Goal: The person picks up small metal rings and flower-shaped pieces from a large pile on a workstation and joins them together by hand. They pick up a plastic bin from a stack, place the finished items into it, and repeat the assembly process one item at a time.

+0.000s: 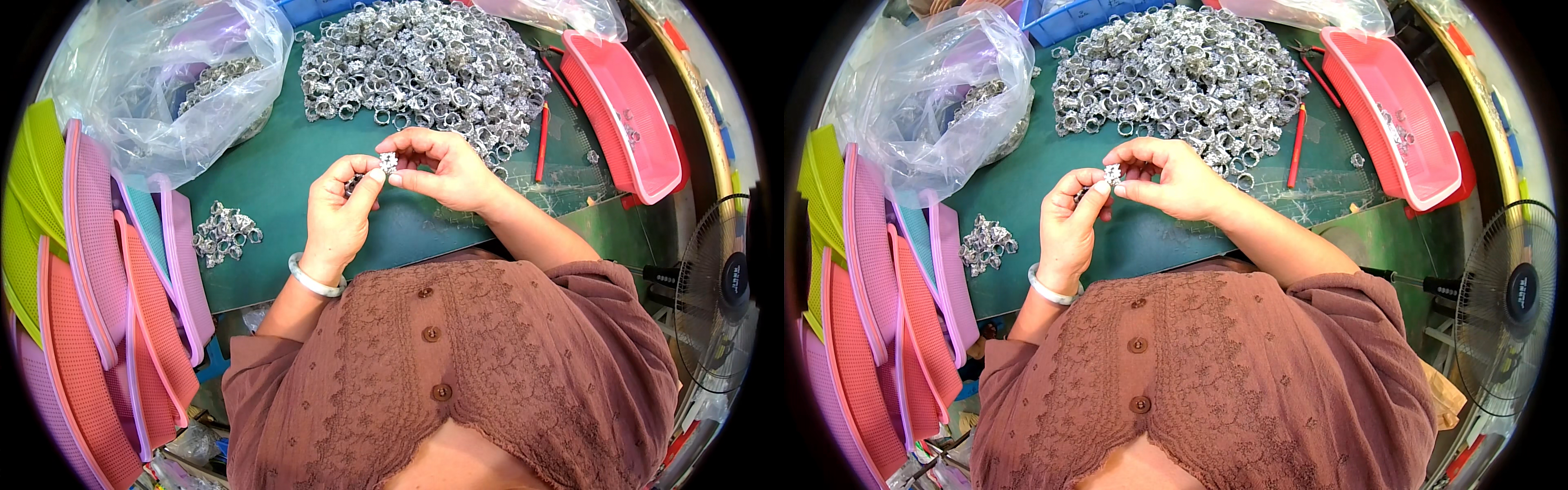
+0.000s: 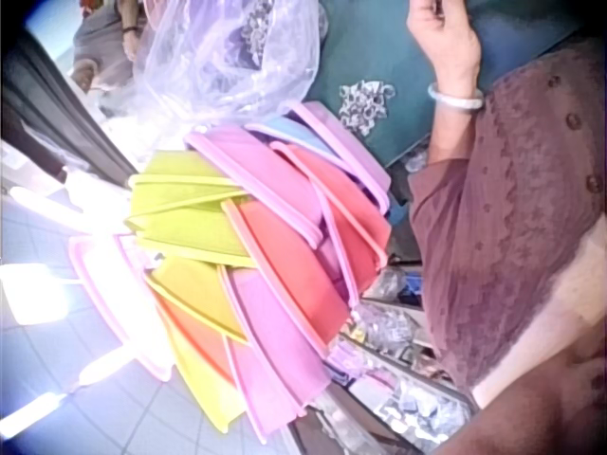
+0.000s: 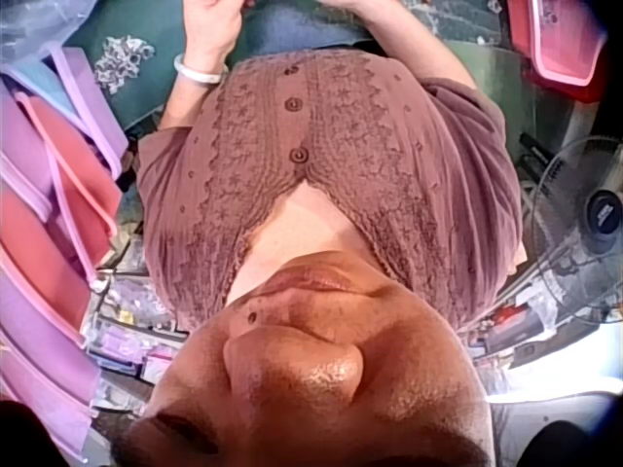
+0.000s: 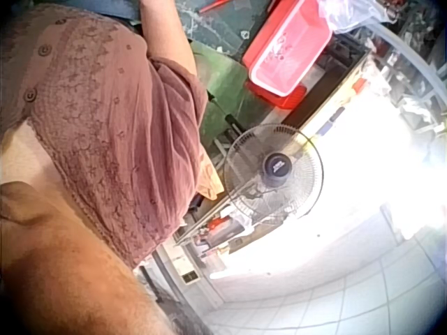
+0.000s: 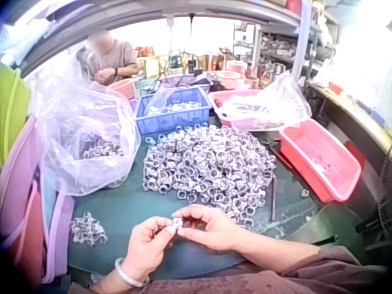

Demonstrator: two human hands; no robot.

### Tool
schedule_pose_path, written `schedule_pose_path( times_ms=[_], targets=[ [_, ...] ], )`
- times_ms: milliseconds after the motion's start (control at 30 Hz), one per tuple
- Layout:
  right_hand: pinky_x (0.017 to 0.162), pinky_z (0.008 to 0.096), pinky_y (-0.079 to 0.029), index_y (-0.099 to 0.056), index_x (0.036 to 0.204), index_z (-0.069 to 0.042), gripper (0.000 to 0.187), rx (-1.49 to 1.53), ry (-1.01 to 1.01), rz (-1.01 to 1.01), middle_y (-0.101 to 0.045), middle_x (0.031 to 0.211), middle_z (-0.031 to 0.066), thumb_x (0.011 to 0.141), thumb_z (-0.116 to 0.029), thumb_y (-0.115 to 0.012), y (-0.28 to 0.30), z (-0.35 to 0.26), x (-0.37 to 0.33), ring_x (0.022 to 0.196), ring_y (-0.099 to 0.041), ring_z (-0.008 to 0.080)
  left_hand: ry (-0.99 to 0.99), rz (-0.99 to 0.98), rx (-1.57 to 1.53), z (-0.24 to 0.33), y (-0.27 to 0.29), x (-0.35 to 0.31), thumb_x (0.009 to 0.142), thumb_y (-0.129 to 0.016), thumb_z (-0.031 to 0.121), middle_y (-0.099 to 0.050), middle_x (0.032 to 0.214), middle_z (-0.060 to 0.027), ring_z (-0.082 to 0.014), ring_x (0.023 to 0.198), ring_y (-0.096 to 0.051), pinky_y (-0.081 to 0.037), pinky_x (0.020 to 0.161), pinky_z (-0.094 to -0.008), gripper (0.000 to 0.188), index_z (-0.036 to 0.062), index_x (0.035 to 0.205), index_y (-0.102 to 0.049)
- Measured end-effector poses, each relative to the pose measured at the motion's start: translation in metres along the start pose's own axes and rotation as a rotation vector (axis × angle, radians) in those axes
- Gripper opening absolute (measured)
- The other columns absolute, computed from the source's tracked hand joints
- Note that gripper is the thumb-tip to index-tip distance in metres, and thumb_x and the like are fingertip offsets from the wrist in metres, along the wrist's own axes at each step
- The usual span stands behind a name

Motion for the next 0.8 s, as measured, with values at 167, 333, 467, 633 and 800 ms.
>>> schedule_pose_path(
  times_ms=[167,333,467,633,800],
  targets=[
    [0.069,0.021,-0.044,-0.056,0.102,0.0,0.027,-0.026,0.033,0.012,-0.055,0.09,0.0018,0.076,-0.003,-0.062,-0.0005,-0.0003,0.0003,0.077,-0.052,0.0073,-0.003,-0.01,-0.003,-0.0014,0.0011,0.0002,0.084,-0.053,0.005,-0.057,0.081,-0.0008,-0.0054,0.066,-0.05,-0.04,0.056,-0.0184,0.007,0.0026,0.089,-0.057],
    [0.067,0.0208,-0.044,-0.057,0.101,0.0,0.027,-0.046,0.064,0.018,-0.055,0.088,0.0019,0.075,-0.002,-0.063,-0.0005,-0.002,0.0006,0.075,-0.052,0.0072,-0.004,-0.017,0.002,-0.002,0.0017,0.0003,0.084,-0.053,0.005,-0.057,0.082,-0.0011,-0.0055,0.067,-0.05,-0.041,0.056,-0.0185,0.008,0.0024,0.09,-0.057],
    [0.065,0.0213,-0.044,-0.057,0.099,-0.001,0.027,-0.056,0.079,0.032,-0.057,0.084,0.0013,0.074,-0.006,-0.065,-0.0006,-0.0023,0.0008,0.074,-0.053,0.007,-0.003,-0.021,0.001,-0.0021,0.0018,0.0004,0.084,-0.052,0.005,-0.057,0.082,-0.0011,-0.0056,0.068,-0.05,-0.041,0.056,-0.0184,0.008,0.0025,0.091,-0.057],
    [0.065,0.0217,-0.044,-0.057,0.098,-0.002,0.027,-0.087,0.102,0.037,-0.057,0.083,0.0012,0.073,-0.007,-0.065,-0.0004,-0.0034,0.0008,0.073,-0.053,0.0073,-0.002,-0.022,0.002,-0.0025,0.0024,0.0002,0.084,-0.052,0.005,-0.057,0.083,-0.0008,-0.0056,0.068,-0.05,-0.041,0.056,-0.0184,0.008,0.0028,0.091,-0.057],
    [0.064,0.0218,-0.044,-0.058,0.097,-0.002,0.026,-0.119,0.153,0.052,-0.056,0.085,0.0021,0.072,-0.004,-0.065,-0.0005,-0.003,0.0011,0.073,-0.053,0.008,-0.003,-0.022,0.001,-0.0014,0.0018,0.0,0.084,-0.053,0.005,-0.057,0.082,-0.0006,-0.0055,0.067,-0.05,-0.04,0.056,-0.0183,0.008,0.0028,0.091,-0.057]
  ],
)
Point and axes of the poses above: each hand's wrist, its own x-axis towards the middle knuckle, its own y-axis out of the back of the hand, z = x × y, the point moved 1 cm from there along x, towards the middle knuckle
